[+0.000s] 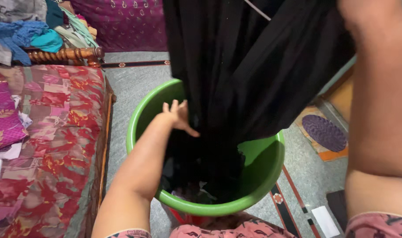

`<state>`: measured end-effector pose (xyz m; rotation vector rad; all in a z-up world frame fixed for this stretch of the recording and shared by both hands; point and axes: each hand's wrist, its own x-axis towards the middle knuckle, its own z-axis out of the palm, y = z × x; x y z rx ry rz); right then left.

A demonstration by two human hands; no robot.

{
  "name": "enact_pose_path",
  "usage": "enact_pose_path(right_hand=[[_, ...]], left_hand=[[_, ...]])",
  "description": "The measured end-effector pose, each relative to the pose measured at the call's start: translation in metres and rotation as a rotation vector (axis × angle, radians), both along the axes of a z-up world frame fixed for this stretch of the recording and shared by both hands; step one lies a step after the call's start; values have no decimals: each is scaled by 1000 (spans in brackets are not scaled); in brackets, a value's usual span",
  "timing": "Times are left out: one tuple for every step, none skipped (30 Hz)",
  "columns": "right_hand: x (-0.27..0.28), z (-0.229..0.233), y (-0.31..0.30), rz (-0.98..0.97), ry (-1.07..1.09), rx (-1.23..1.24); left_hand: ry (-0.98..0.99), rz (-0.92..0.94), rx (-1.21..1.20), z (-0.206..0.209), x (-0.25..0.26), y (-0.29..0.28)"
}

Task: The person takes garments from a green basin, places them on wire hangers, and hangs them on a wall hook. The person handles a maroon top and a black top, adjusting each on the hanger before hanging.

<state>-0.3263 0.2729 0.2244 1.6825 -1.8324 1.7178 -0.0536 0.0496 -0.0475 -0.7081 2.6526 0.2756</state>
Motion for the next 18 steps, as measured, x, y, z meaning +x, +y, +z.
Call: enact_pose_path(right_hand=[[-5,-9,4,-31,-9,-1],[-7,-18,7,-62,-19,0],[-7,-26,8,-94,-32,0],[-6,-34,9,-123,-42,2],[-13,-31,10,-149,-51,1],[-21,-29,13,-175,-62,-6],[-33,-27,17,-202,-75,-12],[-45,-25,22,-225,-80,-17],[-57,-25,28,-247,-84,-22],[-67,-26,32,-261,-82,-26],[-69,-31,34,-271,-80,-27],[-68,-40,35,-278,-81,-30],[-65,-49,35,-278,-80,-28],[-61,-60,33,-265,-76,-21],[-53,-74,27,-247,-73,-20],[-41,-90,21,-231,-72,40],[-26,-109,14,-223,-63,109],[-6,-129,6,-229,-78,214]], left_hand=[[128,5,24,-7,-10,11],[254,9,49,-16,-19,23],[394,102,136,-27,-28,34],[535,197,222,-40,-38,42],[602,267,225,-56,-54,51],[664,334,223,-73,-71,55],[725,401,222,-90,-83,52],[813,351,253,-107,-91,46],[900,299,285,-122,-96,39],[990,247,318,-133,-101,32],[1184,229,279,-134,-108,21],[1320,220,289,-128,-108,9],[1412,283,431,-116,-105,-1],[1521,332,567,-98,-101,-9],[1629,370,699,-78,-95,-13],[1704,395,896,-58,-88,-14],[1789,419,1109,-40,-82,-11],[1869,455,1354,-25,-74,-8]])
